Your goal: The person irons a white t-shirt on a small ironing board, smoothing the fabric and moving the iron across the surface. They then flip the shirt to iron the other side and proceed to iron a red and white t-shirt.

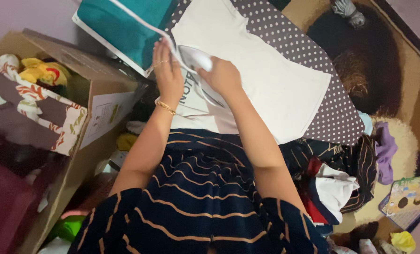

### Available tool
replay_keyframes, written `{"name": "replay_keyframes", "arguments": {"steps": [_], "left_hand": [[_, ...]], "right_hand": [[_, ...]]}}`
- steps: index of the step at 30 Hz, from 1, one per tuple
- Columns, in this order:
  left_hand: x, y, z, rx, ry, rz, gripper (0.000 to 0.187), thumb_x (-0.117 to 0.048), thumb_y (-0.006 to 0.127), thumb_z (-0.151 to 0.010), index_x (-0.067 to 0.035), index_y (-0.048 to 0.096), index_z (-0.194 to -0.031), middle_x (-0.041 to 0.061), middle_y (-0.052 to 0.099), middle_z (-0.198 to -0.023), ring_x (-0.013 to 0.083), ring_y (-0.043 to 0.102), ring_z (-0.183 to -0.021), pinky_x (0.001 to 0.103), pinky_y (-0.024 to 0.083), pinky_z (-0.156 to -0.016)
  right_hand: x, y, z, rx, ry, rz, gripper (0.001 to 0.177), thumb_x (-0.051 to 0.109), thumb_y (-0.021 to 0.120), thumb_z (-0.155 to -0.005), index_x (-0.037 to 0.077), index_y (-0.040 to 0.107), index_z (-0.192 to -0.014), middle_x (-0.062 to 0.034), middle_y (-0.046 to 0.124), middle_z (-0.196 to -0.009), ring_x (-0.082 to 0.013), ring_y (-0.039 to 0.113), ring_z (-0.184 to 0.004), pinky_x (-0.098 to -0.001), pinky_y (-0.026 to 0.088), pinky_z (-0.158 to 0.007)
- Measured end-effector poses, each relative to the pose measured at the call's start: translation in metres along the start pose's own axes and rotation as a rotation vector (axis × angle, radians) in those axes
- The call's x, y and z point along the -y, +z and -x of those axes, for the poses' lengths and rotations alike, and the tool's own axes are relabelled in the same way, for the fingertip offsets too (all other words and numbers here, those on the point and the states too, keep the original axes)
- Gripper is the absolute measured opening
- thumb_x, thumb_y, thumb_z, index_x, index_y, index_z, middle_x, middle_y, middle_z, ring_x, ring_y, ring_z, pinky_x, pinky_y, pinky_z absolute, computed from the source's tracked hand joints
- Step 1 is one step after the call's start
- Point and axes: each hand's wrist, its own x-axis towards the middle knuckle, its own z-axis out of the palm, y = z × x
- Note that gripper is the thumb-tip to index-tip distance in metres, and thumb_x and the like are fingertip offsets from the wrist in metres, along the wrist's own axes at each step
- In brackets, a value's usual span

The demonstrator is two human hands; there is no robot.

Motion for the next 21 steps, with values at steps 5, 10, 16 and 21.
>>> {"name": "replay_keyframes", "arguments": {"steps": [5, 10, 16, 21], "left_hand": [[-0.02, 0.056, -0.022, 0.3, 0.104, -0.183, 0.063, -0.032, 0.048, -0.108, 0.002, 0.032, -0.158, 0.023, 0.026, -0.166, 0.0405, 0.015, -0.156, 0.055, 0.014, -0.128], [-0.024, 0.067, -0.037, 0.332, 0.082, -0.468, 0.071, -0.04, 0.044, -0.113, 0.005, 0.02, -0.163, 0.023, 0.009, -0.171, 0.0422, 0.005, -0.158, 0.056, 0.007, -0.129], [-0.026, 0.062, -0.03, 0.392, 0.015, -0.487, 0.074, -0.04, 0.044, -0.109, 0.005, 0.022, -0.163, 0.022, 0.008, -0.172, 0.0395, 0.005, -0.158, 0.055, 0.006, -0.129], [-0.027, 0.062, -0.032, 0.374, 0.03, -0.487, 0.072, -0.039, 0.046, -0.108, 0.005, 0.024, -0.16, 0.021, 0.009, -0.171, 0.0394, 0.004, -0.158, 0.055, 0.007, -0.128]], "right_hand": [[-0.048, -0.021, 0.038, -0.099, 0.305, 0.027, 0.048, 0.049, 0.074, -0.085, 0.003, 0.07, -0.097, -0.0229, 0.073, -0.082, -0.0428, 0.071, -0.079, -0.052, 0.056, -0.071], [-0.063, -0.025, 0.025, -0.178, 0.374, 0.059, 0.045, 0.045, 0.073, -0.089, 0.001, 0.066, -0.095, -0.0238, 0.072, -0.082, -0.0432, 0.072, -0.079, -0.051, 0.057, -0.071], [-0.059, -0.025, -0.064, -0.285, 0.375, 0.019, 0.05, 0.048, 0.074, -0.087, 0.0, 0.068, -0.099, -0.0238, 0.073, -0.085, -0.0421, 0.072, -0.082, -0.0507, 0.056, -0.072], [-0.056, -0.023, -0.123, -0.345, 0.335, -0.029, 0.056, 0.052, 0.074, -0.087, -0.002, 0.068, -0.099, -0.0252, 0.073, -0.093, -0.0409, 0.072, -0.091, -0.0474, 0.057, -0.079]]}}
